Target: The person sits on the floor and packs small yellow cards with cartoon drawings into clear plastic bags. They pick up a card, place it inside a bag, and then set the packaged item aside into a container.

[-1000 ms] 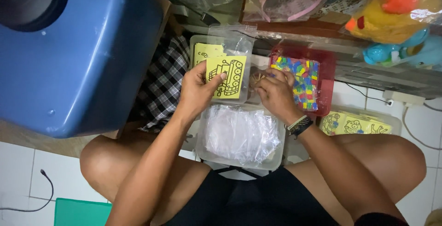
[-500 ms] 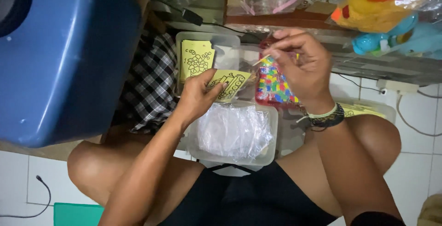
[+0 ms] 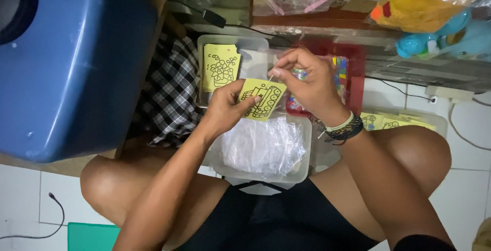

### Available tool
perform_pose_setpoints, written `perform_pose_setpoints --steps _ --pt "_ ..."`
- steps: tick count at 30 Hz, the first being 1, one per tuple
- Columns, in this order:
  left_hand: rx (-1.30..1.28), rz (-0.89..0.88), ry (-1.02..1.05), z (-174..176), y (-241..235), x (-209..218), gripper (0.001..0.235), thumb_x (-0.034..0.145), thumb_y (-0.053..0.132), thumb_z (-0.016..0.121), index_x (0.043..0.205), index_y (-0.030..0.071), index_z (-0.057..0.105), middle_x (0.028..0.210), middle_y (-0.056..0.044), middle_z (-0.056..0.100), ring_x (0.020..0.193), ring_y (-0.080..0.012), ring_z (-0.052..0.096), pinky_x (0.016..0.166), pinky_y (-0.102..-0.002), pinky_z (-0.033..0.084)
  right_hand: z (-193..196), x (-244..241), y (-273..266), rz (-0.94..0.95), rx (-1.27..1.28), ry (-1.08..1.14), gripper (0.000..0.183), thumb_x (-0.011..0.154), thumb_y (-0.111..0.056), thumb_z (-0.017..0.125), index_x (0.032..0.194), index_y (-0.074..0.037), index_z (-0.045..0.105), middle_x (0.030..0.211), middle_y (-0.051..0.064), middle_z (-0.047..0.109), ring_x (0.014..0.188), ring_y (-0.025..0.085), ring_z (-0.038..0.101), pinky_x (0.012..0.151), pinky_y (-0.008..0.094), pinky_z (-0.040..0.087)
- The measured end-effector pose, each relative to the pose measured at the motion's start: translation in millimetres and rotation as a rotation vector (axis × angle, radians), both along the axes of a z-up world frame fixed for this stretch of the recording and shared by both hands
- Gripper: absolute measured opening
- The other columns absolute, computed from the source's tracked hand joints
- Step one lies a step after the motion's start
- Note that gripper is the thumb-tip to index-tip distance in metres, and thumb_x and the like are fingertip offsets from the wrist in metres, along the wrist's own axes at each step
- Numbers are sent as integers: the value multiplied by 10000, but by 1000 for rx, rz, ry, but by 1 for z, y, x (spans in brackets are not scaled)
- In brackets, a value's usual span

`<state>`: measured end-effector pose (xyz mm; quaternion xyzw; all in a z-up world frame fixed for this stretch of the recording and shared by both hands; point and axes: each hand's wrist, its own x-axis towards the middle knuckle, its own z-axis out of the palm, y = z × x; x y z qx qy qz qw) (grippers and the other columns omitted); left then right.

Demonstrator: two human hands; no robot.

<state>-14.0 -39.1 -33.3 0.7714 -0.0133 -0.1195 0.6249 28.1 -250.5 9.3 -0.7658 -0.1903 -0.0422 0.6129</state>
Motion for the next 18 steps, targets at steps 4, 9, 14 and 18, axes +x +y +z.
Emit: perform_pose_setpoints --steps 4,9,14,18 --pt "-136 16 83 0 1 -1 137 869 67 769 1003 59 742 686 -63 707 670 -99 591 627 -275 550 -9 -1 6 20 -116 15 117 892 -33 826 964 -9 738 876 125 744 935 261 719 886 387 535" --pt "-150 38 75 -11 2 -1 122 875 70 779 987 50 737 668 -81 706 662 -87 595 587 -270 539 -12 2 8 79 -187 -59 100 877 -49 821 942 -39 746 954 125 754 1038 332 700 947 416 512" --pt "-55 4 -8 9 7 3 164 924 58 721 1070 -18 725 825 -63 747 619 -81 639 515 -198 525 15 12 -23 -48 20 138 208 1034 67 593 1219 -14 642 1206 98 701 1048 129 655 975 246 541" --pt "-40 59 -48 14 19 7 126 918 47 740 1023 -16 709 820 -82 749 636 -108 681 524 -208 564 -27 23 -63 -168 -298 129 116 1034 65 647 1131 16 688 932 50 669 743 86 555 669 205 467"
